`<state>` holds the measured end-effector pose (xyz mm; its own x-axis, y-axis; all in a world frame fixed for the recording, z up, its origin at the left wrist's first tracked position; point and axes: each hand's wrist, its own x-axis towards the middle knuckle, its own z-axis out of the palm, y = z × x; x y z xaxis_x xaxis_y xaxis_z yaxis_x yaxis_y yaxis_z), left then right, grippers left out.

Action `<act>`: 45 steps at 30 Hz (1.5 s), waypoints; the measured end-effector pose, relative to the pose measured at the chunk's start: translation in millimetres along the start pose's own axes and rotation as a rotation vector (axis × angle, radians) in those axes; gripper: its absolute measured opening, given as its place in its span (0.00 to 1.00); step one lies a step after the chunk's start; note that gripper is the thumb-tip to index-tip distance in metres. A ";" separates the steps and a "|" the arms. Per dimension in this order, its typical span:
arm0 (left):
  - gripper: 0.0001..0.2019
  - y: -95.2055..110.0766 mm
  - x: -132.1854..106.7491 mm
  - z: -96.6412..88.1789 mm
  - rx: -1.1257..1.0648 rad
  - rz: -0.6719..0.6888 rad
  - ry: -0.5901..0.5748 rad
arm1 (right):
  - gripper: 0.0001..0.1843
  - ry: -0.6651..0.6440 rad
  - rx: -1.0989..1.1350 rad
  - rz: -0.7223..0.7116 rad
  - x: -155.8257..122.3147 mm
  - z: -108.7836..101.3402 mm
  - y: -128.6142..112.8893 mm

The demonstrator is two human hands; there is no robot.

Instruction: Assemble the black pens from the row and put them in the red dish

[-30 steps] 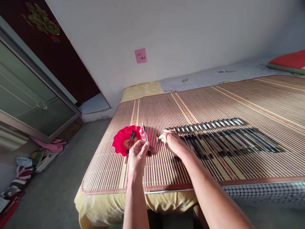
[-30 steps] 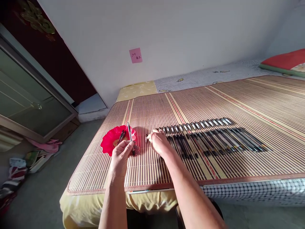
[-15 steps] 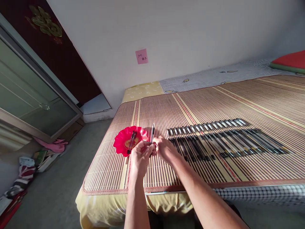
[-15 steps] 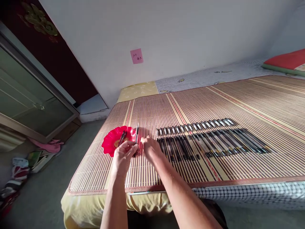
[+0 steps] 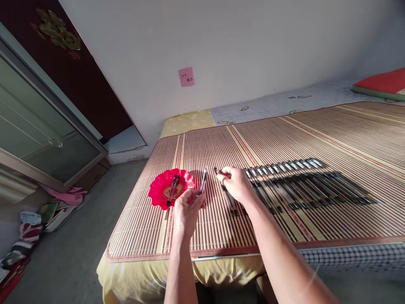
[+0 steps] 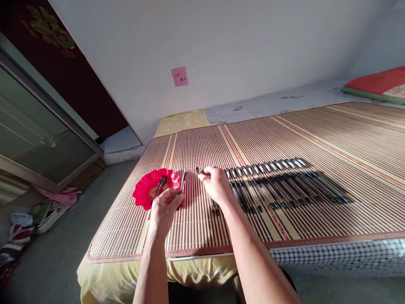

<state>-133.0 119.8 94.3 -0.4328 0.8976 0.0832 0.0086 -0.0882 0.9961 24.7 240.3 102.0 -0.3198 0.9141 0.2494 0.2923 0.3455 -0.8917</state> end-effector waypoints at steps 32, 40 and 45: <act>0.12 14.7 -10.8 16.1 0.071 0.078 -0.100 | 0.14 -0.216 0.587 -0.025 -4.1 -6.0 -21.3; 0.12 14.1 -15.5 24.7 -0.027 0.057 -0.041 | 0.15 -0.244 0.642 -0.038 -4.7 -5.6 -26.4; 0.13 10.1 -13.0 32.7 -0.062 0.007 -0.035 | 0.17 -0.202 0.621 -0.011 -4.2 -3.7 -21.3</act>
<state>-97.8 121.4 104.3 -0.4008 0.9115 0.0923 -0.0452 -0.1202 0.9917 23.1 229.8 121.4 -0.5002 0.8327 0.2377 -0.2674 0.1125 -0.9570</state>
